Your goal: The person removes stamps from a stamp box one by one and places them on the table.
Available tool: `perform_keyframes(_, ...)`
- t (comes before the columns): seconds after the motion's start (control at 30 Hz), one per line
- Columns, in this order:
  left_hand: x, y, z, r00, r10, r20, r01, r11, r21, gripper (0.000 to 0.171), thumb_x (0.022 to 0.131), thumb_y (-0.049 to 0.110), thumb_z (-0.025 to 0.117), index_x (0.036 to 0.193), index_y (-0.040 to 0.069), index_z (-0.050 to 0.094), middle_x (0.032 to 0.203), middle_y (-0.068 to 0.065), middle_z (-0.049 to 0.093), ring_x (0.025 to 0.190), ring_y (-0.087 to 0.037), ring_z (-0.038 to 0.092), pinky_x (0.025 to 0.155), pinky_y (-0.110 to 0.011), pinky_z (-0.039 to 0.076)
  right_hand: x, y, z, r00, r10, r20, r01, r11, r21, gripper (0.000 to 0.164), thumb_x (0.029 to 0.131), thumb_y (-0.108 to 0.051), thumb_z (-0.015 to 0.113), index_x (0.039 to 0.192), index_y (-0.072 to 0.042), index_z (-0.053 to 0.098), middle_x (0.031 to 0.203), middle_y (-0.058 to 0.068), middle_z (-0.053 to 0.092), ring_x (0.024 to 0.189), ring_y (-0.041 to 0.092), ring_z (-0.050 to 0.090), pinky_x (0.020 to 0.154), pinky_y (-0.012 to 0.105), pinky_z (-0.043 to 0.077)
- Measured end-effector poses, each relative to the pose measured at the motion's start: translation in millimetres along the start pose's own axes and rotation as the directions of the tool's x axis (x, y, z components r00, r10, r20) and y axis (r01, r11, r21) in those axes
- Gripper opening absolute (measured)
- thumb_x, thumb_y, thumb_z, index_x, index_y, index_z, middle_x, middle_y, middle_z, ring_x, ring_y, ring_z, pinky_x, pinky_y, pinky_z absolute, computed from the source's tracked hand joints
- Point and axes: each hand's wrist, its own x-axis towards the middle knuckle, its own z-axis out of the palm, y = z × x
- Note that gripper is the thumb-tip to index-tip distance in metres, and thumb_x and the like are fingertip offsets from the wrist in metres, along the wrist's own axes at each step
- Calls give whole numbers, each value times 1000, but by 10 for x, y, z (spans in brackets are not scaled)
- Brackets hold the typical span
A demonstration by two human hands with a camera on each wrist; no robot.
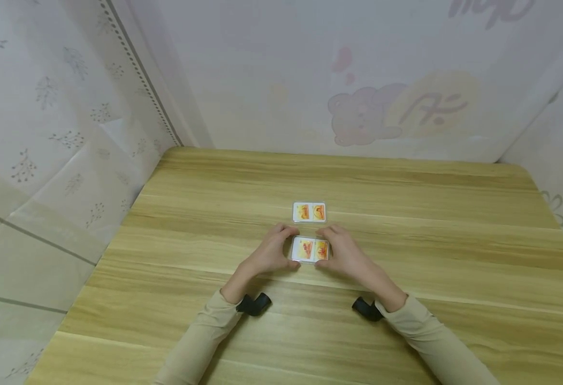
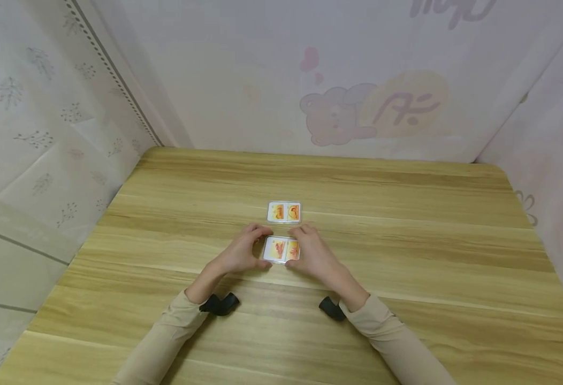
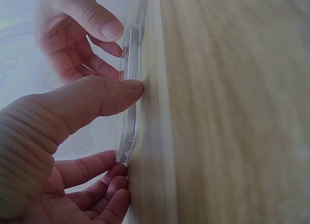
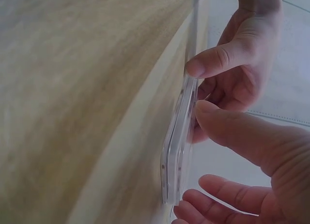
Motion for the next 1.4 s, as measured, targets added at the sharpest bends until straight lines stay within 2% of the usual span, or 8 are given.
perform_keyframes(0.43, 7, 7, -8, 1000, 8, 6, -8, 1000, 13, 62, 61, 8, 85, 116, -3, 57, 111, -15, 51, 106, -29, 46, 93, -44, 39, 32, -11, 38, 999, 11, 41, -10, 999, -45, 63, 63, -8, 86, 116, 8, 56, 112, 18, 57, 106, 33, 52, 90, 42, 47)
perform_keyframes(0.67, 3, 8, -8, 1000, -7, 11, 7, 1000, 6, 62, 62, 7, 85, 116, -3, 57, 112, -14, 50, 107, -29, 46, 94, -43, 39, 40, -14, 52, 999, -8, 43, 11, 998, -66, 59, 62, -6, 86, 112, 9, 58, 108, 17, 57, 102, 31, 53, 87, 41, 48)
perform_keyframes(1.4, 28, 36, -25, 998, -40, 42, 40, 999, -10, 64, 61, 6, 85, 117, -4, 56, 112, -15, 49, 107, -29, 44, 95, -42, 39, 54, -20, 45, 999, -5, 49, 8, 998, -58, 57, 63, -7, 85, 111, 10, 58, 108, 17, 55, 101, 31, 51, 86, 40, 48)
